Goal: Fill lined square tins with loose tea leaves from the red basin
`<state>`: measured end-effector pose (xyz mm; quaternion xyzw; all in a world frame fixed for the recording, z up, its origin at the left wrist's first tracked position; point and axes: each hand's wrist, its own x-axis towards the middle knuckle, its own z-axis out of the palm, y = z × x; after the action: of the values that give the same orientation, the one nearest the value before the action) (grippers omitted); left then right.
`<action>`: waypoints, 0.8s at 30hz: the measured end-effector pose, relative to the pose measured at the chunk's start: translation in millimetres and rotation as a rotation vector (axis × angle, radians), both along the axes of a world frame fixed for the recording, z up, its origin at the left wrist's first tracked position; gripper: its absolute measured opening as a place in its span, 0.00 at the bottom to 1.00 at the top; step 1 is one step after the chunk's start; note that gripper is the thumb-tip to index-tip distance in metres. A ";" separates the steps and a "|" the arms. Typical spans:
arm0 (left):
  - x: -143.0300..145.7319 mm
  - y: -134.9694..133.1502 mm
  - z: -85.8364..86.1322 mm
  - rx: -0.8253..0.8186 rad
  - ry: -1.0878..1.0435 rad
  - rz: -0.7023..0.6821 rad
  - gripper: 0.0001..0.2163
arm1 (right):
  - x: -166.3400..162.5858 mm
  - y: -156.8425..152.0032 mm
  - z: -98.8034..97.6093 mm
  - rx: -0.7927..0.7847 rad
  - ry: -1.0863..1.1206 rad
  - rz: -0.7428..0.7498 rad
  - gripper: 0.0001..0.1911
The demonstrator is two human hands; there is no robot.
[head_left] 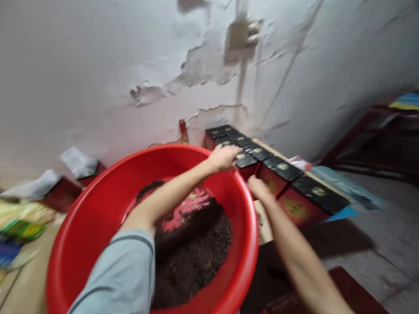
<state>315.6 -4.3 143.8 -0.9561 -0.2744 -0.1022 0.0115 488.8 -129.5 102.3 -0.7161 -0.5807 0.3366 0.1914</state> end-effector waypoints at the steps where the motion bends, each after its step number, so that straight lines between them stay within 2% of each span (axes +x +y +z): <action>1: -28.9 7.5 5.3 -0.005 -0.028 0.068 0.24 | -5.7 0.2 -1.7 -0.010 -0.075 -0.072 0.21; 3: -95.5 24.3 8.2 0.011 -0.138 0.285 0.22 | -20.4 1.4 3.4 0.085 -0.247 -0.210 0.25; 4: -130.8 30.9 6.1 -0.004 -0.129 0.419 0.21 | -30.6 3.6 9.4 0.312 -0.376 -0.298 0.26; 5: -165.7 34.9 2.4 -0.059 -0.039 0.554 0.21 | -43.6 7.6 16.2 0.532 -0.429 -0.258 0.27; 6: -198.9 35.9 -2.2 -0.115 0.071 0.648 0.20 | -59.8 14.0 22.1 0.682 -0.435 -0.166 0.27; 7: -229.5 33.9 -6.9 -0.125 0.124 0.710 0.20 | -79.0 23.0 25.2 0.753 -0.421 0.001 0.28; 9: -281.7 23.0 -15.0 -0.034 0.188 0.770 0.20 | -123.2 49.1 18.1 0.631 -0.385 0.433 0.27; 10: -303.3 15.5 -18.0 0.045 0.183 0.801 0.20 | -146.1 65.3 6.8 0.532 -0.406 0.598 0.28; 11: -322.2 7.5 -20.5 0.122 0.172 0.858 0.21 | -168.1 82.4 -8.9 0.411 -0.446 0.708 0.31; 12: -338.6 -0.2 -22.8 0.184 0.151 0.945 0.22 | -188.8 99.0 -28.1 0.248 -0.494 0.750 0.34; 13: -352.7 -6.8 -25.0 0.211 0.127 1.058 0.24 | -207.7 114.1 -49.2 0.087 -0.530 0.722 0.36; 14: -364.6 -11.9 -27.3 0.193 0.117 1.174 0.28 | -225.0 126.9 -70.9 0.023 -0.553 0.680 0.37; 16: -382.6 -16.7 -32.1 0.031 0.138 1.327 0.37 | -255.5 144.1 -110.9 -0.017 -0.577 0.587 0.40; 19: -396.9 -13.4 -37.2 -0.249 0.193 1.343 0.44 | -296.0 154.5 -153.6 0.030 -0.544 0.438 0.40; 21: -400.5 -9.9 -37.9 -0.303 0.210 1.331 0.45 | -321.7 158.4 -169.9 0.075 -0.495 0.355 0.38; 24: -402.6 -9.5 -36.1 -0.318 0.222 1.293 0.44 | -358.1 166.6 -181.5 0.130 -0.403 0.248 0.37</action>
<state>-87.0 -13.8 107.6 -0.5944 -0.8004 0.0658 -0.0426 130.6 37.1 -79.1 -0.6781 -0.7112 0.1698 0.0743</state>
